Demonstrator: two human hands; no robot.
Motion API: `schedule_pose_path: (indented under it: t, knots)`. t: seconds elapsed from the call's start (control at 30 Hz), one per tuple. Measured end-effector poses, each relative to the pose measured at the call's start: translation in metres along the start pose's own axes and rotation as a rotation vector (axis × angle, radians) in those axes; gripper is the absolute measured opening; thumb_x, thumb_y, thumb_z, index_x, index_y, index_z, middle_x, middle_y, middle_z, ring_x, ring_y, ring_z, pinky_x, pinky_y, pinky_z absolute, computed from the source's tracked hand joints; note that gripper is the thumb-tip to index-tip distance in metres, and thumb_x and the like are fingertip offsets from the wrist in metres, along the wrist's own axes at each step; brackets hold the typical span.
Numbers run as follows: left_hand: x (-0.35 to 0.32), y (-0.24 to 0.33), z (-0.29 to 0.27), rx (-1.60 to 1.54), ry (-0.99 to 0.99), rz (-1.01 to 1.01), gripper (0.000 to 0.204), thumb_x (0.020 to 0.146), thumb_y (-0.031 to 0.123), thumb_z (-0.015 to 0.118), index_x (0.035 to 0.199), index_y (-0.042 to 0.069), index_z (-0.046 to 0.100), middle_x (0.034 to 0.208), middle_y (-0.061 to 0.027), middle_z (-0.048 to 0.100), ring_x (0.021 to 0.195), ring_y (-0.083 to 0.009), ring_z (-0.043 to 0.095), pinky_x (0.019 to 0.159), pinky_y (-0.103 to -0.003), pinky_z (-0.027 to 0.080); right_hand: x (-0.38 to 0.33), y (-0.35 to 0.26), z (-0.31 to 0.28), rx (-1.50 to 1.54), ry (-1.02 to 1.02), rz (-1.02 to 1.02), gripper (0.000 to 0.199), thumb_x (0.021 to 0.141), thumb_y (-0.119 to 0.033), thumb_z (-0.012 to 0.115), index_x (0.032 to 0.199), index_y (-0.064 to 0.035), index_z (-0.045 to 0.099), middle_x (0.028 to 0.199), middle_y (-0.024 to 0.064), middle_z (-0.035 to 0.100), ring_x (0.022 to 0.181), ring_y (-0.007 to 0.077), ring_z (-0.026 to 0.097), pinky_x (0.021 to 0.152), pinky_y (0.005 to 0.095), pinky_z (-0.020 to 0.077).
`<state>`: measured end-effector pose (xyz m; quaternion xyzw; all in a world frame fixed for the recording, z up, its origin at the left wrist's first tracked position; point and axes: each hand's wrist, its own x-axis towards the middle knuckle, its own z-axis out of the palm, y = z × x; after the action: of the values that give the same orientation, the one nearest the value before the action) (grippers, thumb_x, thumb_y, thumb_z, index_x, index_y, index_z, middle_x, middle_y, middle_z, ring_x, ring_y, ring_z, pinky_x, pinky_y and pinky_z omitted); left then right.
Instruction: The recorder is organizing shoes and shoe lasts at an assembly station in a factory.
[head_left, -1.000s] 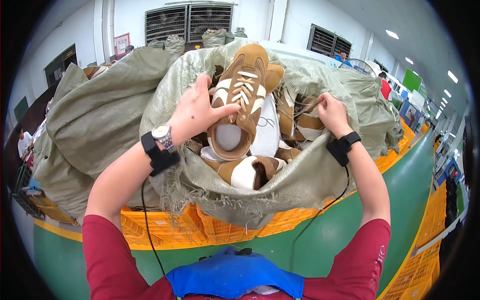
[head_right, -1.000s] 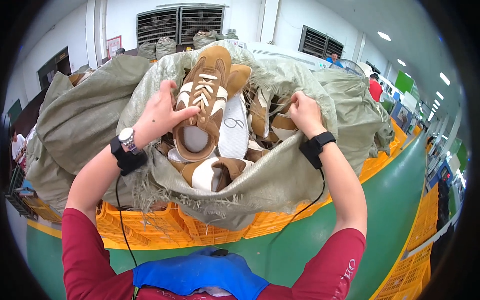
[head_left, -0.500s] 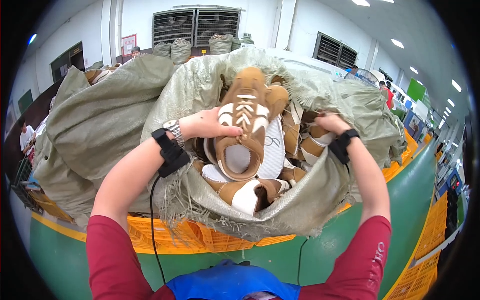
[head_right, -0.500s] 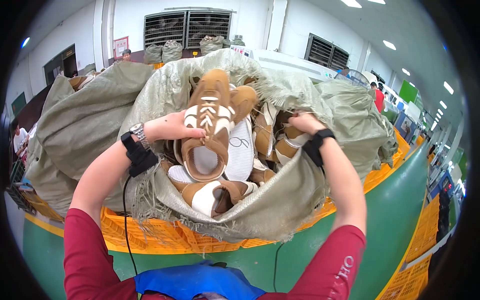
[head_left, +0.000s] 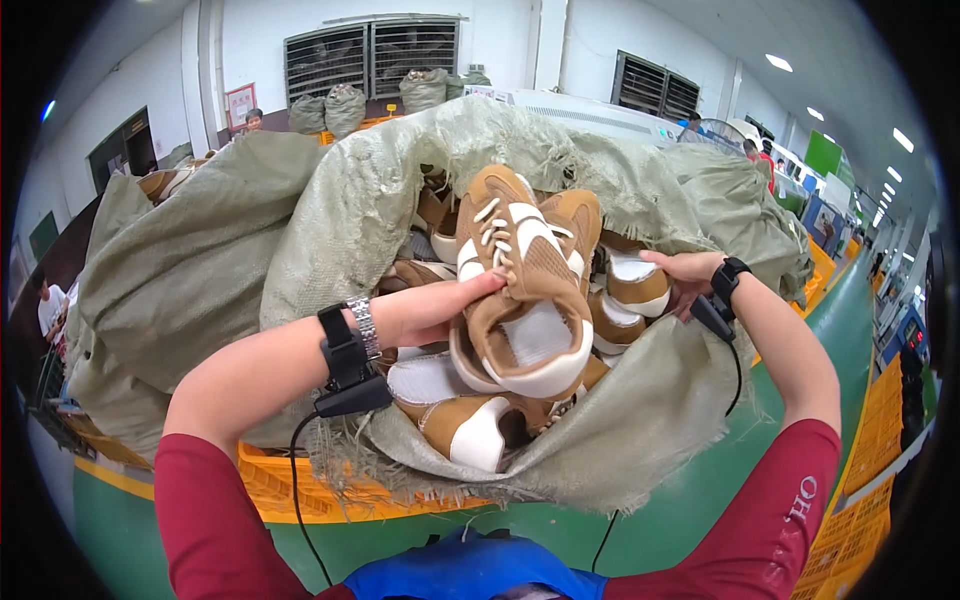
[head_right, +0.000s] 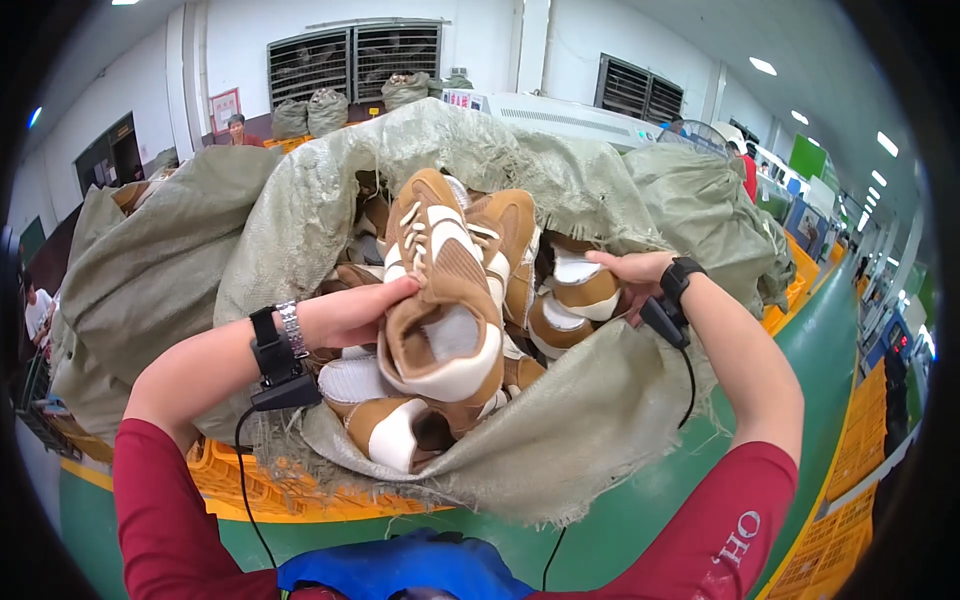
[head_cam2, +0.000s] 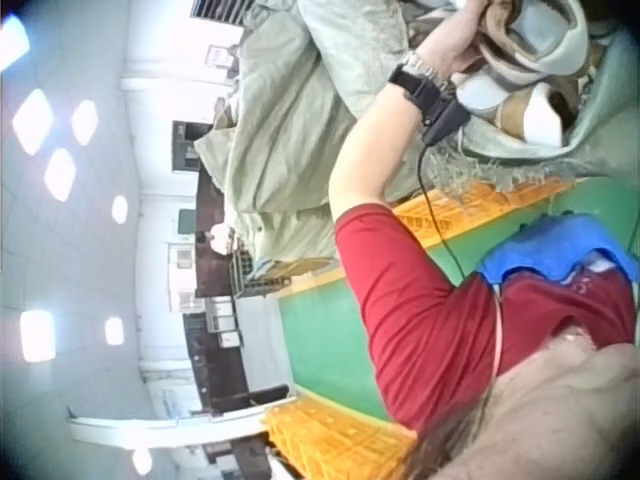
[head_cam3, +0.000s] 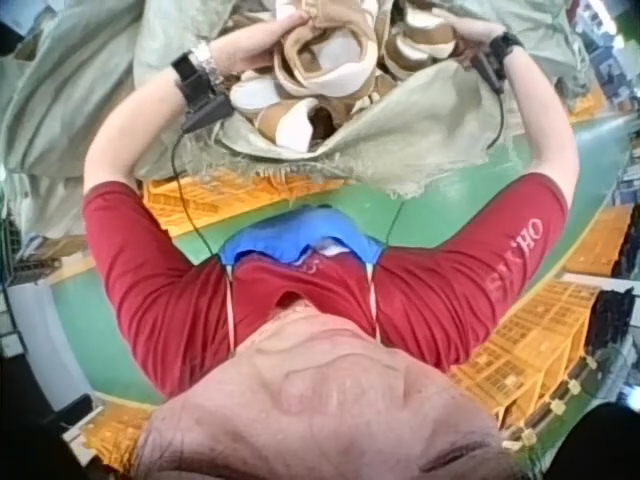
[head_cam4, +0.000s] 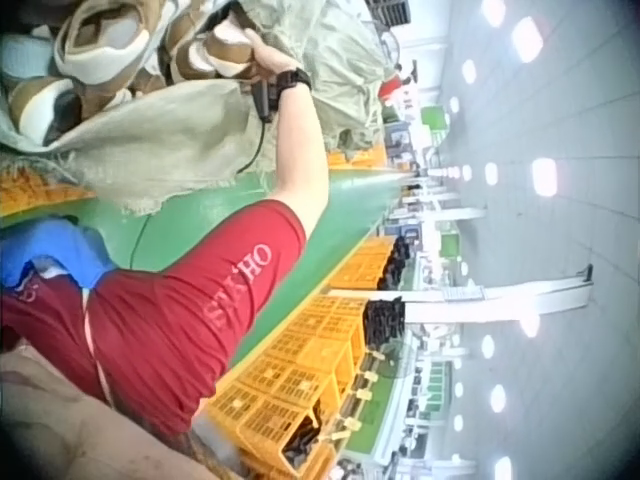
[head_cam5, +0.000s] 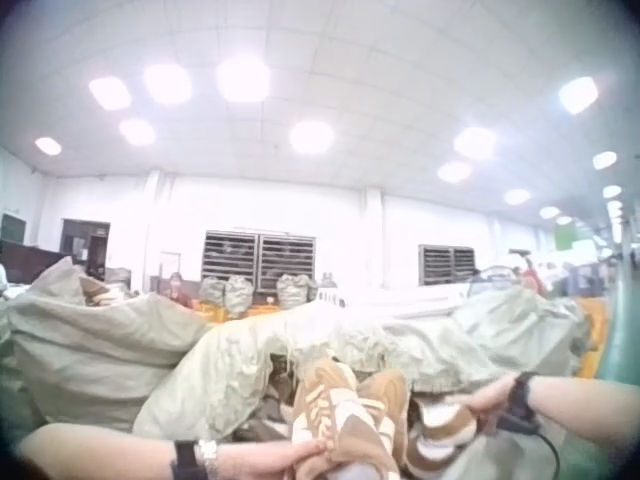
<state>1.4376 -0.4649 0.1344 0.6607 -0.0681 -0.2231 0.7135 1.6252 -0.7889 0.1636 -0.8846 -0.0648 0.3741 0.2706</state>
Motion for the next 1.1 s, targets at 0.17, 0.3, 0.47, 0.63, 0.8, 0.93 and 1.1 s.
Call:
schedule_pose_path:
  t: [0.17, 0.3, 0.47, 0.63, 0.8, 0.93, 1.1]
  knots:
    - [0.019, -0.007, 0.008, 0.074, -0.050, -0.032, 0.051, 0.095, 0.041, 0.037, 0.134, 0.009, 0.031, 0.134, -0.0043, 0.040, 0.118, -0.0144, 0.044, 0.102, -0.031, 0.035, 0.036, 0.042, 0.015, 0.401, -0.176, -0.069, 0.086, 0.079, -0.076, 0.025, 0.138, -0.0138, 0.031, 0.129, 0.0194, 0.047, 0.121, 0.0334, 0.040, 0.099, 0.0483, 0.0289]
    - [0.026, -0.015, -0.005, 0.062, 0.061, -0.044, 0.054, 0.093, 0.042, 0.043, 0.135, 0.014, 0.027, 0.133, -0.0023, 0.041, 0.118, -0.0148, 0.043, 0.100, -0.033, 0.037, 0.012, 0.011, 0.025, 0.185, -0.196, -0.038, 0.083, 0.080, -0.074, 0.026, 0.136, -0.0136, 0.036, 0.129, 0.0145, 0.048, 0.120, 0.0265, 0.042, 0.099, 0.0405, 0.0300]
    - [0.037, -0.028, -0.018, 0.019, -0.035, 0.176, 0.055, 0.089, 0.030, 0.054, 0.133, 0.010, 0.029, 0.130, -0.0043, 0.044, 0.114, -0.0157, 0.047, 0.097, -0.033, 0.040, 0.004, -0.034, 0.080, 0.647, -0.061, -0.328, 0.045, 0.087, -0.036, 0.054, 0.118, -0.0045, 0.047, 0.110, 0.0089, 0.059, 0.100, 0.0206, 0.058, 0.085, 0.0327, 0.0475]
    - [0.029, 0.004, -0.004, 0.084, 0.194, 0.451, 0.054, 0.078, 0.005, 0.060, 0.126, 0.005, 0.035, 0.117, -0.0077, 0.053, 0.103, -0.0154, 0.055, 0.086, -0.030, 0.049, 0.010, -0.022, 0.103, 0.792, 0.131, -0.670, 0.035, 0.080, -0.015, 0.056, 0.112, -0.0017, 0.051, 0.102, 0.0070, 0.060, 0.091, 0.0172, 0.058, 0.080, 0.0317, 0.0478]
    - [-0.008, 0.047, -0.087, 0.149, 0.518, 0.487, 0.065, 0.074, 0.012, 0.070, 0.118, 0.002, 0.023, 0.110, -0.0163, 0.046, 0.097, -0.0221, 0.056, 0.079, -0.034, 0.054, -0.019, -0.015, 0.104, 0.604, 0.159, -1.011, 0.051, 0.076, -0.009, 0.058, 0.124, -0.0009, 0.042, 0.116, 0.0079, 0.053, 0.104, 0.0159, 0.053, 0.083, 0.0295, 0.0466]
    - [-0.027, 0.042, -0.107, -0.005, 0.528, 0.324, 0.040, 0.090, 0.024, 0.054, 0.122, 0.004, 0.042, 0.114, -0.0102, 0.055, 0.096, -0.0163, 0.060, 0.081, -0.031, 0.053, -0.020, -0.004, 0.102, 0.845, 0.008, -0.838, 0.056, 0.082, -0.019, 0.062, 0.131, -0.0060, 0.038, 0.121, 0.0105, 0.052, 0.111, 0.0190, 0.052, 0.090, 0.0362, 0.0457]
    - [0.014, 0.057, -0.082, 0.153, 0.312, 0.413, 0.043, 0.087, 0.018, 0.057, 0.123, 0.001, 0.042, 0.111, -0.0109, 0.057, 0.093, -0.0140, 0.059, 0.080, -0.026, 0.052, 0.009, -0.023, 0.090, 1.120, -0.180, -0.690, 0.051, 0.082, -0.018, 0.064, 0.126, -0.0041, 0.042, 0.115, 0.0075, 0.057, 0.102, 0.0166, 0.057, 0.087, 0.0345, 0.0482]
